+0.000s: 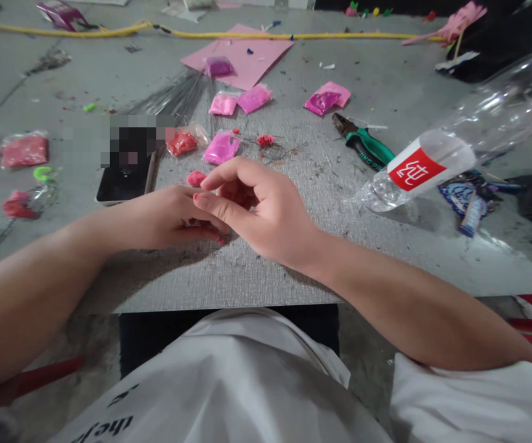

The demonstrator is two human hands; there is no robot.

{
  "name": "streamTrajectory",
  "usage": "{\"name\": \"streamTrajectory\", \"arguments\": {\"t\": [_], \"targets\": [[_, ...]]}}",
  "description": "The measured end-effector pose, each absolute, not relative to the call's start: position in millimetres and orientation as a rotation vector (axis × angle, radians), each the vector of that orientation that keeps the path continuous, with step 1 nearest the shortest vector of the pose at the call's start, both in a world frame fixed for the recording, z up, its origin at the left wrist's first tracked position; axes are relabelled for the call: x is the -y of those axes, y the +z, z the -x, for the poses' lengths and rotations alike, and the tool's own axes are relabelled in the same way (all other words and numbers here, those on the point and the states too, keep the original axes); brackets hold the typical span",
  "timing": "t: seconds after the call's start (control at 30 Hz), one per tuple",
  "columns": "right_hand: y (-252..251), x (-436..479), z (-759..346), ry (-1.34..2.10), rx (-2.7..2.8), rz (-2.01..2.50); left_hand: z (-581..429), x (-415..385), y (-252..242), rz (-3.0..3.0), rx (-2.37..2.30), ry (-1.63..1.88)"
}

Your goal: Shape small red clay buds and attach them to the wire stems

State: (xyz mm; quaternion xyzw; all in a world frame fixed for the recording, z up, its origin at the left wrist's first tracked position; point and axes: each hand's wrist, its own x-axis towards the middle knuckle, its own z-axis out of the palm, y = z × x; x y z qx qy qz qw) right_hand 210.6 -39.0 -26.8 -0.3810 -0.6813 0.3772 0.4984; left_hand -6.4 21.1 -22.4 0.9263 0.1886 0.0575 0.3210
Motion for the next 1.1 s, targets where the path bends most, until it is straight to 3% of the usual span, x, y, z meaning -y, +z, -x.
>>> {"name": "streamTrajectory", "arguments": {"t": [1.1], "targets": [[-32.6, 32.4, -208.7, 0.931, 1.612, 0.765, 5.4, -14.2, -28.6, -2.609, -0.377, 0.169]]}}
